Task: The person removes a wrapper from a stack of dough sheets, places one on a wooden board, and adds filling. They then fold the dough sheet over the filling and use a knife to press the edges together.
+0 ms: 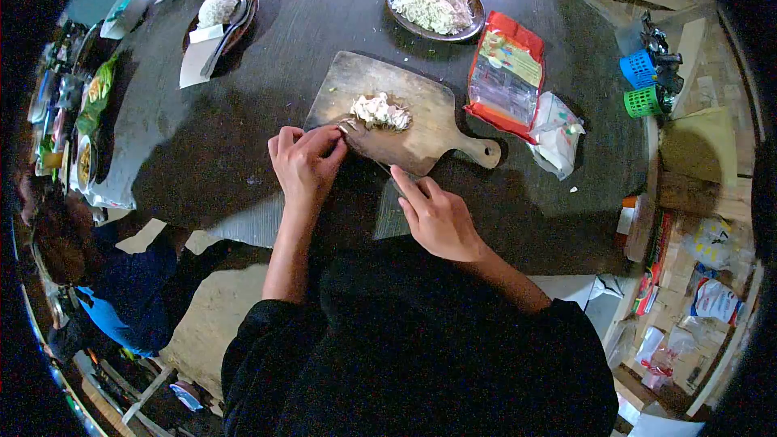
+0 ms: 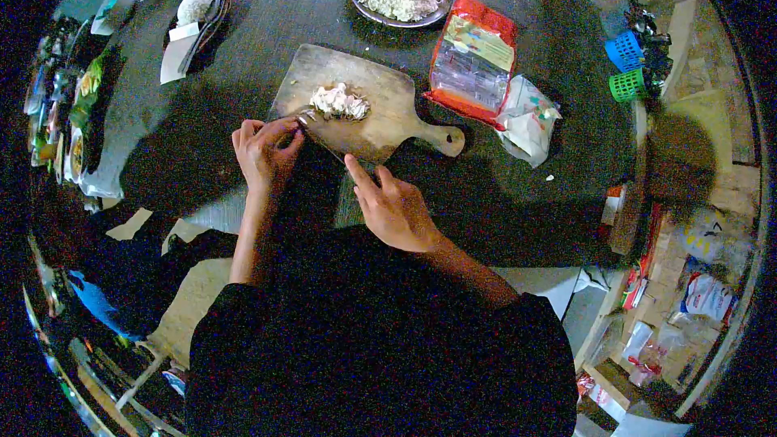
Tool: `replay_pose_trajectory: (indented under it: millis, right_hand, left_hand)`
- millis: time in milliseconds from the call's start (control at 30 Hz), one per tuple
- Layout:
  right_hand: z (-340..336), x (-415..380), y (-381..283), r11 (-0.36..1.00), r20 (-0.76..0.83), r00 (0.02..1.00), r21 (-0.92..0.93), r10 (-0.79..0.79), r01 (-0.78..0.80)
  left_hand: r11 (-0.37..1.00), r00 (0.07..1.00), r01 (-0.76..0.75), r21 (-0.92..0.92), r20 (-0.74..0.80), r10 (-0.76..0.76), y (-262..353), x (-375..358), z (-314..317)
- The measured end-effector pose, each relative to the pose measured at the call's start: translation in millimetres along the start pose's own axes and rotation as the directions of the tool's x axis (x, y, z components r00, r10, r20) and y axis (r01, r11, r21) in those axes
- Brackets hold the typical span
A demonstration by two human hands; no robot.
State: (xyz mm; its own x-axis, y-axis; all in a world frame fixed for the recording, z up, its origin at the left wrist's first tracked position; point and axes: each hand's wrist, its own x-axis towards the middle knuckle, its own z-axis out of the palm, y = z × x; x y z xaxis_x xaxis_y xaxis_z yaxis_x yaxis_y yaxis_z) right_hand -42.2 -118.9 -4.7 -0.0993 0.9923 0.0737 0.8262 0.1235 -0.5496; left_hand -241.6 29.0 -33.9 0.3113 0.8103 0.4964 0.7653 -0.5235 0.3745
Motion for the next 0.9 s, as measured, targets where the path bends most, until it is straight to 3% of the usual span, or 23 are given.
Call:
replay_pose_trajectory:
  millis: [167, 400, 467, 900]
  right_hand:
    - [-1, 8, -5, 0.999, 0.055, 0.998, -0.047, 0.008, -0.006]
    - [3, 11, -5, 0.999, 0.017, 1.000, -0.050, 0.001, 0.000]
    - [-6, 12, -8, 0.998, 0.054, 0.997, -0.017, 0.058, -0.058]
    - [-3, -1, -5, 1.000, -0.033, 0.999, 0.010, 0.017, -0.017]
  left_hand:
    - [1.000, 1.000, 0.010, -0.010, 0.007, -0.010, 2, 2, -2]
    - [1.000, 1.000, -0.022, 0.011, 0.004, 0.022, 3, 3, -4]
    - [0.999, 0.999, -0.041, 0.011, -0.006, 0.041, 3, 4, -7]
    - [0.999, 1.000, -0.016, -0.051, 0.023, 0.018, 1, 3, -5]
